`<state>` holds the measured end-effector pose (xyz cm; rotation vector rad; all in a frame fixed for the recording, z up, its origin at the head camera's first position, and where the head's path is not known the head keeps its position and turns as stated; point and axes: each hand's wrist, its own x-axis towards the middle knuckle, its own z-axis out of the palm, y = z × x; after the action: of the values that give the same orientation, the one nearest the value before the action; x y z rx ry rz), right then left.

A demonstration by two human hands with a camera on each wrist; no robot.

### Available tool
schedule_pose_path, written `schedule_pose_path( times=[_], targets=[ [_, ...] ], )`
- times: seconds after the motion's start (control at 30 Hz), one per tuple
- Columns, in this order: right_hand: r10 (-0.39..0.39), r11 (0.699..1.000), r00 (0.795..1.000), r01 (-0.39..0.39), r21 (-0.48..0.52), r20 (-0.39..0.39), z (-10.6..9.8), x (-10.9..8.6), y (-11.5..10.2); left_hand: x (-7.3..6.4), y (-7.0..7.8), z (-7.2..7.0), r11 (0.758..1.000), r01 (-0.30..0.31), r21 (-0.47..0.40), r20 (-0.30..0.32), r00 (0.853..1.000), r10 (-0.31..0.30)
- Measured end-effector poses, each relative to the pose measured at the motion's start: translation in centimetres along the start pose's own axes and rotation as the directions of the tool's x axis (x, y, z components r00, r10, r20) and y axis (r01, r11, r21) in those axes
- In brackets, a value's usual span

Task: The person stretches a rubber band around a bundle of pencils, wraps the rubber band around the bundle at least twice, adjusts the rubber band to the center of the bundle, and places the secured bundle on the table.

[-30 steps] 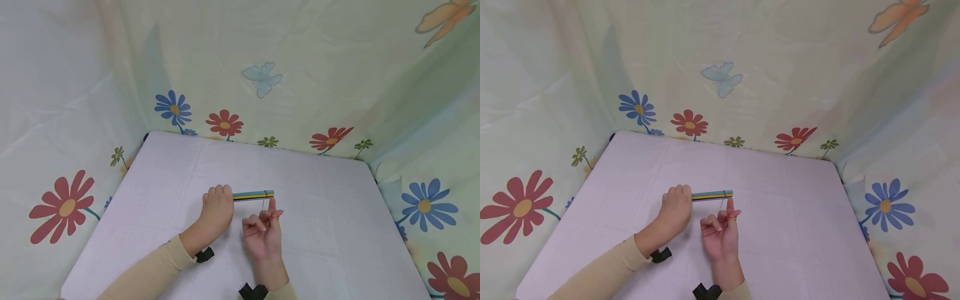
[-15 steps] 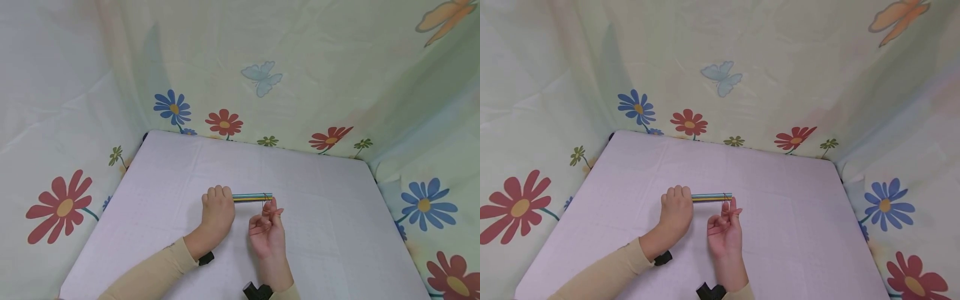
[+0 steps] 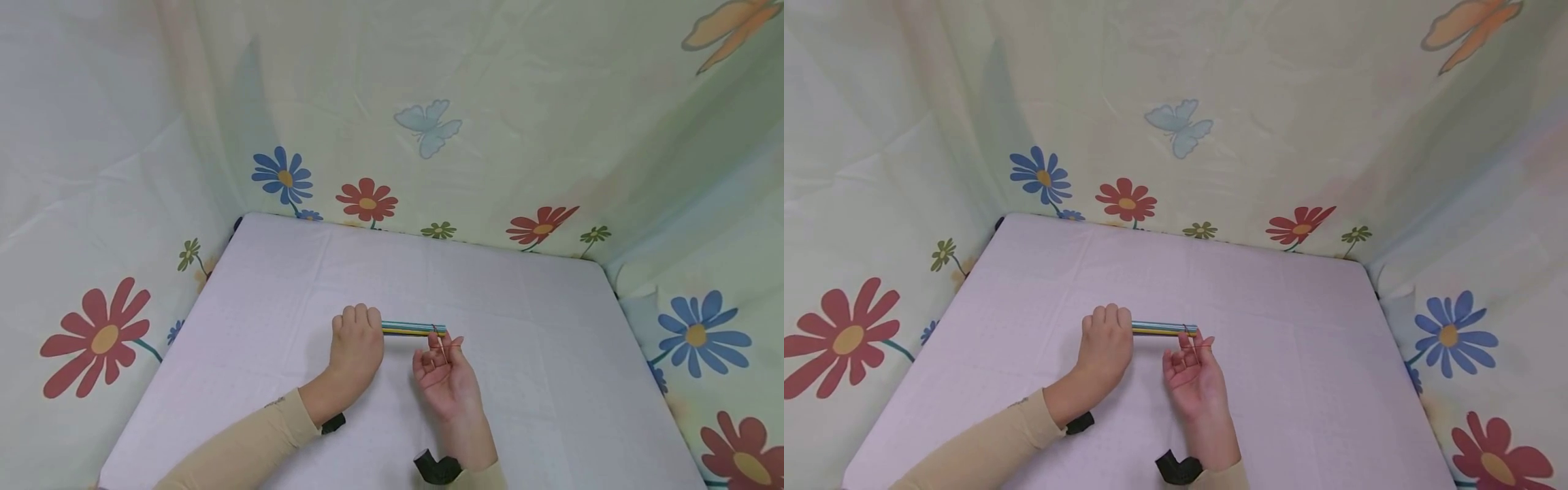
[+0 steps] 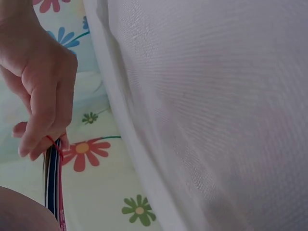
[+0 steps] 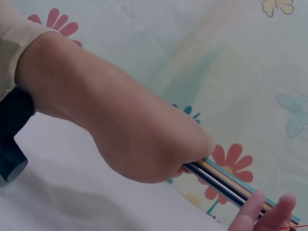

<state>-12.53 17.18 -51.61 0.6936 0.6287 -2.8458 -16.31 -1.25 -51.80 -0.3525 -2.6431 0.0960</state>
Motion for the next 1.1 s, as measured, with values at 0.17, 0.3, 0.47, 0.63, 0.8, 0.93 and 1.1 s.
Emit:
schedule_pose_path(
  times=[0.17, 0.3, 0.47, 0.63, 0.8, 0.93, 1.1],
  targets=[
    [0.019, 1.0, 0.999, -0.02, -0.023, -0.037, -0.1, 0.0, -0.2, -0.1, -0.2, 0.0, 1.0, -0.022, 0.014, 0.014, 1.0, 0.022],
    [0.018, 1.0, 0.999, -0.019, -0.025, -0.039, 0.1, -0.1, 0.1, -0.2, -0.2, 0.0, 1.0, 0.003, -0.013, 0.03, 1.0, -0.003],
    [0.015, 0.998, 1.0, -0.016, 0.06, 0.002, 0.1, -0.2, 0.6, -0.3, -0.1, 0.1, 0.997, 0.05, -0.062, 0.052, 0.998, -0.047],
    [0.017, 0.985, 0.999, -0.024, 0.169, 0.043, 0.0, -0.1, 1.2, -0.4, 0.1, 0.2, 0.991, 0.087, -0.096, 0.065, 0.995, -0.081],
    [0.049, 0.993, 0.998, -0.052, 0.102, 0.034, -0.1, 0.0, 0.7, -0.2, -0.4, 0.3, 0.993, 0.034, -0.113, 0.035, 0.999, -0.03],
    [0.07, 0.988, 0.998, -0.069, -0.135, 0.002, -0.5, 0.1, -0.9, 0.2, -1.3, 0.3, 0.995, -0.059, -0.084, -0.019, 0.998, 0.058],
    [0.052, 0.912, 0.997, -0.068, -0.403, -0.052, -0.6, 0.6, -2.6, 0.4, -2.0, 0.2, 0.99, -0.131, -0.044, -0.044, 0.991, 0.129]
  ],
)
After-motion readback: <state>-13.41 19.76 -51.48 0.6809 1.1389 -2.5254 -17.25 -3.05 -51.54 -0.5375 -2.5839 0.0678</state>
